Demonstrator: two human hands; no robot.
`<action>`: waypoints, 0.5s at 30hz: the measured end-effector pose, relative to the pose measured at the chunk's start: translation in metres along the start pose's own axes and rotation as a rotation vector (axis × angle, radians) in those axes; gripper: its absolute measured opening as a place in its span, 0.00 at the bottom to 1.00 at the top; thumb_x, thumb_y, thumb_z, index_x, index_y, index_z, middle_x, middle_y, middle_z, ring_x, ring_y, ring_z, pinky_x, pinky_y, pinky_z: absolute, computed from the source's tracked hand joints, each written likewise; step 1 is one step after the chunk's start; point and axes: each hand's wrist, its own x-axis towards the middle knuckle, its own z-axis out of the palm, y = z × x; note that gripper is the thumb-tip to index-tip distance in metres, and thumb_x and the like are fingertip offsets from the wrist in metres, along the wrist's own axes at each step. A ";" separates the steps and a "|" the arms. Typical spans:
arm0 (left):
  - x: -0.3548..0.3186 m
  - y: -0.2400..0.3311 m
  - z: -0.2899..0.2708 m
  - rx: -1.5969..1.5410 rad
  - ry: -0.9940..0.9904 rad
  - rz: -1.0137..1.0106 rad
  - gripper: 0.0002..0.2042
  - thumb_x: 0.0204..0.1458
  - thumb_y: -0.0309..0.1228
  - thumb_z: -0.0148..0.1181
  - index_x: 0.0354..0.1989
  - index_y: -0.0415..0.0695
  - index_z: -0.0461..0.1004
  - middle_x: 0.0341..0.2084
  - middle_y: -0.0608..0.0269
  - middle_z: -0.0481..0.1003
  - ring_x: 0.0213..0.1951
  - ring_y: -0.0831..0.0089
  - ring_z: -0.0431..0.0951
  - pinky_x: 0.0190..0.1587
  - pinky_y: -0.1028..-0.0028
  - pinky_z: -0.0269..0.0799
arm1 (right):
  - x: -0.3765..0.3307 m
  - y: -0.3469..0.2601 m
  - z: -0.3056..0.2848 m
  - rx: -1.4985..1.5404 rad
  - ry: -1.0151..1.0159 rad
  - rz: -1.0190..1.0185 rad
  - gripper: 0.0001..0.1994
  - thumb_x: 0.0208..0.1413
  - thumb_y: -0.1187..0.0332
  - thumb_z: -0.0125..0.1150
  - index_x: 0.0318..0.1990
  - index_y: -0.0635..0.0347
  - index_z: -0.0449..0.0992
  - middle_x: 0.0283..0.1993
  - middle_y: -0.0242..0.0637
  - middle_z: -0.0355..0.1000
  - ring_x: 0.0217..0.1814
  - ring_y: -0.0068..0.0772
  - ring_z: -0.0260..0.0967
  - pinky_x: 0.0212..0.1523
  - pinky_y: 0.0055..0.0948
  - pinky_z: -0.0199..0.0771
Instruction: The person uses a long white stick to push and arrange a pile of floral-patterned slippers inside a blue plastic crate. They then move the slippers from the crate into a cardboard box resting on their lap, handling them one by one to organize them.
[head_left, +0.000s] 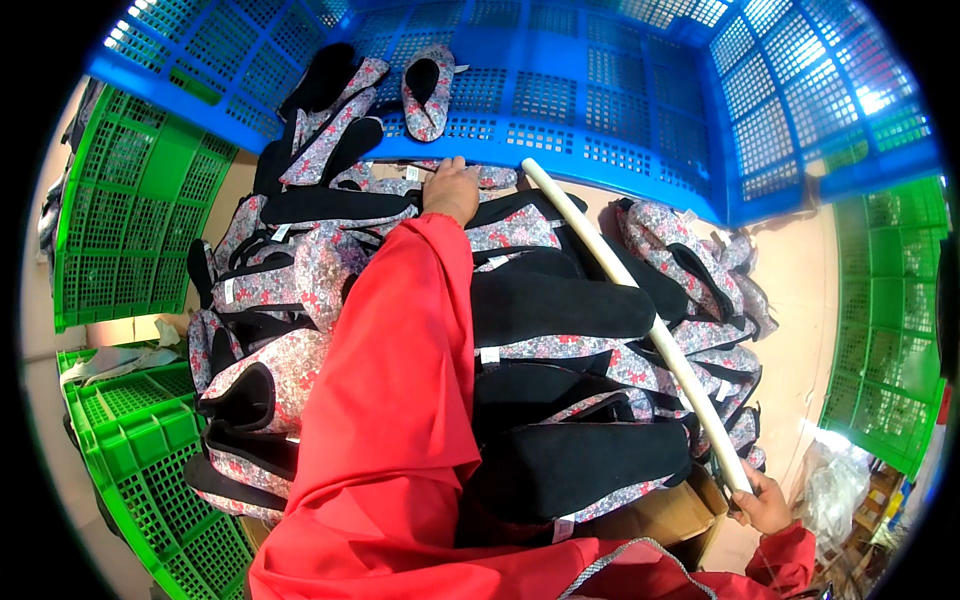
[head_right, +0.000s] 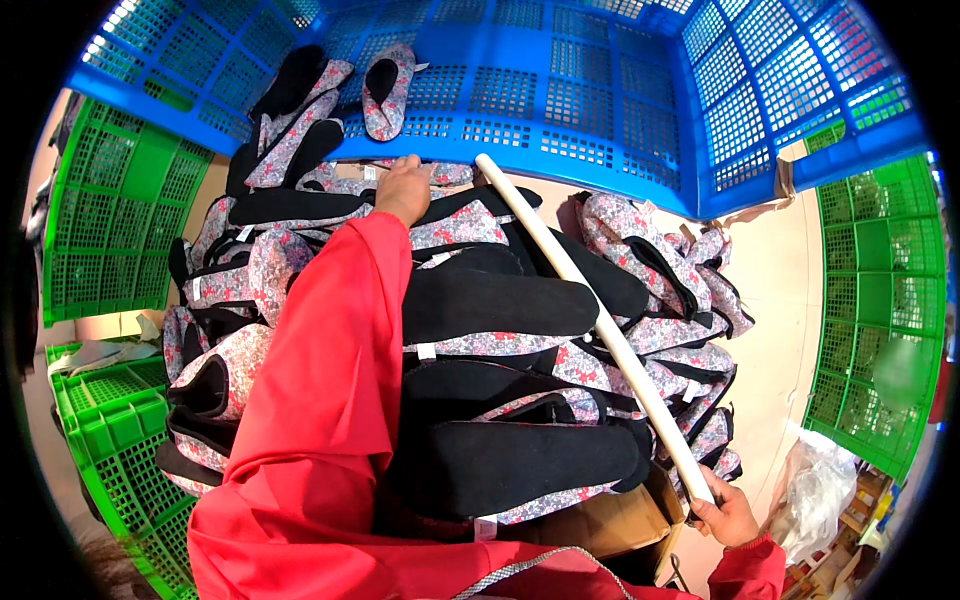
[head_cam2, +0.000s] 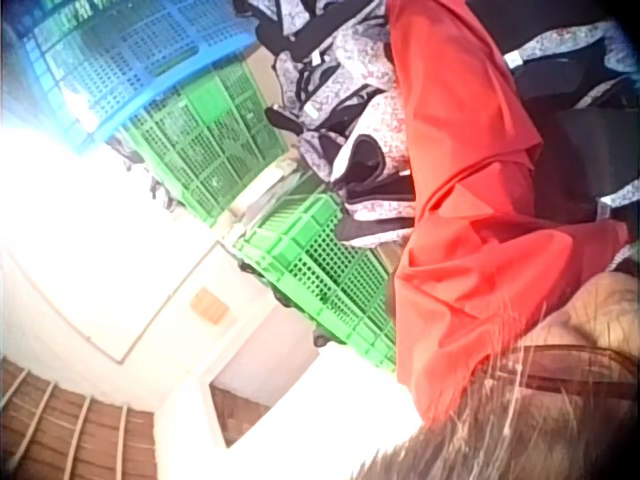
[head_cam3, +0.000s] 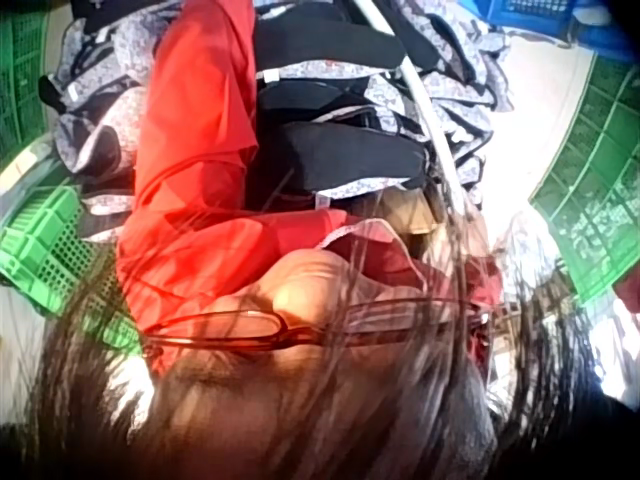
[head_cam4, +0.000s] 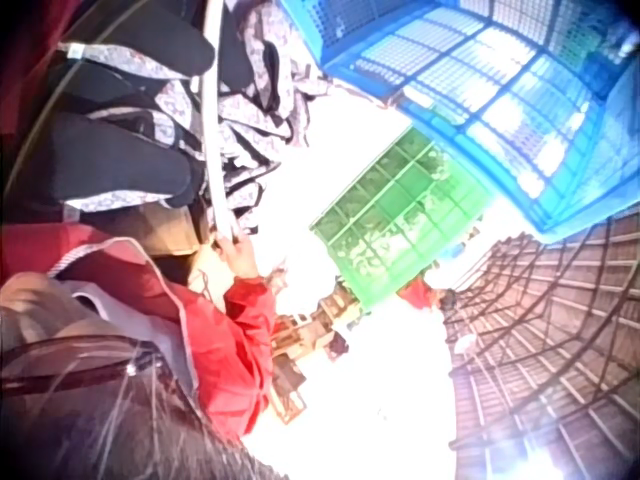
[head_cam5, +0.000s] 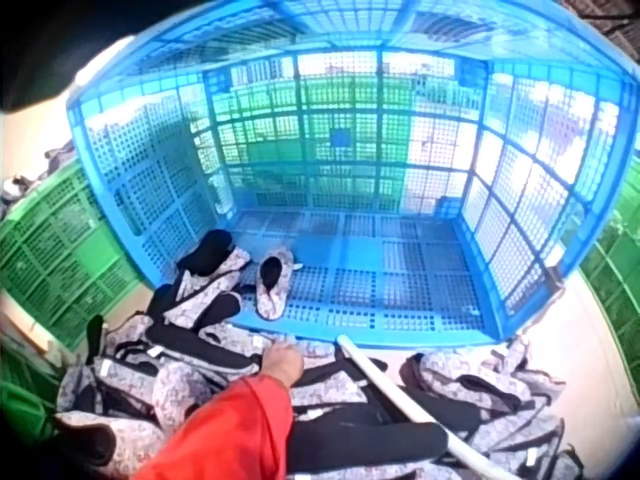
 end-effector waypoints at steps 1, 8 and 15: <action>0.002 -0.003 0.002 -0.021 -0.007 0.021 0.14 0.56 0.26 0.49 0.49 0.46 0.77 0.50 0.53 0.70 0.56 0.56 0.69 0.55 0.58 0.68 | -0.004 -0.005 -0.004 0.013 0.003 0.018 0.29 0.61 0.70 0.57 0.70 0.58 0.58 0.30 0.28 0.67 0.21 0.18 0.63 0.21 0.19 0.64; 0.001 -0.001 0.003 -0.104 -0.038 -0.054 0.12 0.58 0.29 0.49 0.43 0.43 0.79 0.52 0.53 0.69 0.55 0.56 0.70 0.56 0.60 0.69 | -0.056 -0.087 -0.043 0.090 0.109 0.179 0.28 0.60 0.69 0.58 0.67 0.64 0.60 0.24 0.29 0.64 0.17 0.22 0.62 0.17 0.21 0.62; -0.002 -0.005 0.005 -0.164 0.010 -0.055 0.12 0.58 0.29 0.49 0.44 0.43 0.79 0.50 0.54 0.71 0.54 0.55 0.72 0.55 0.59 0.70 | -0.073 -0.176 -0.048 -0.131 0.105 0.224 0.24 0.61 0.62 0.58 0.58 0.71 0.66 0.25 0.32 0.65 0.14 0.23 0.63 0.13 0.21 0.63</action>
